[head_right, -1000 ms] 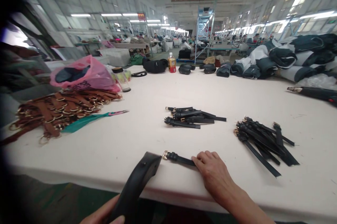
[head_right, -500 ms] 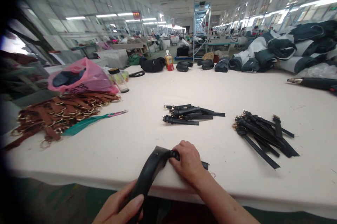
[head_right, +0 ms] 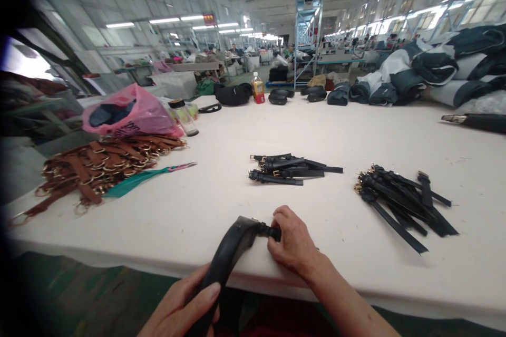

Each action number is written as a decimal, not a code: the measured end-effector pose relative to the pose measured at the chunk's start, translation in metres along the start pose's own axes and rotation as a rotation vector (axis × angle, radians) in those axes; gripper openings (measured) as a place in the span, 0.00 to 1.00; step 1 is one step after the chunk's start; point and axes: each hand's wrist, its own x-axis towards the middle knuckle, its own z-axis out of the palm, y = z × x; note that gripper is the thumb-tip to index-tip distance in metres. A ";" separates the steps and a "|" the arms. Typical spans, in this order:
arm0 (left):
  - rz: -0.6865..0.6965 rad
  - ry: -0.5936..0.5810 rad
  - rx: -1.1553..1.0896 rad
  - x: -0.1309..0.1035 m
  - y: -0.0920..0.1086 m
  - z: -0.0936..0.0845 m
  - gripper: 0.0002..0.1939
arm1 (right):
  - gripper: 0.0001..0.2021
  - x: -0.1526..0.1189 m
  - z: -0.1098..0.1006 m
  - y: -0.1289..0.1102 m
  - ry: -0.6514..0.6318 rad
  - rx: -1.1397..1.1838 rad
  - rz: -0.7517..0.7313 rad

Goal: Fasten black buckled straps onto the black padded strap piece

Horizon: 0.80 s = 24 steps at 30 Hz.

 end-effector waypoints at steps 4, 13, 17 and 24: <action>-0.002 -0.047 -0.003 0.006 -0.003 -0.001 0.24 | 0.14 -0.006 0.000 -0.003 0.013 0.007 -0.024; -0.011 -0.012 0.015 0.001 -0.002 0.000 0.25 | 0.07 0.004 0.009 -0.008 -0.042 -0.144 -0.058; -0.013 -0.002 0.010 -0.001 -0.004 -0.001 0.26 | 0.06 0.006 0.010 -0.008 -0.061 -0.125 -0.004; -0.010 -0.029 -0.014 0.001 -0.004 -0.002 0.24 | 0.06 0.012 0.009 -0.007 -0.137 -0.043 0.064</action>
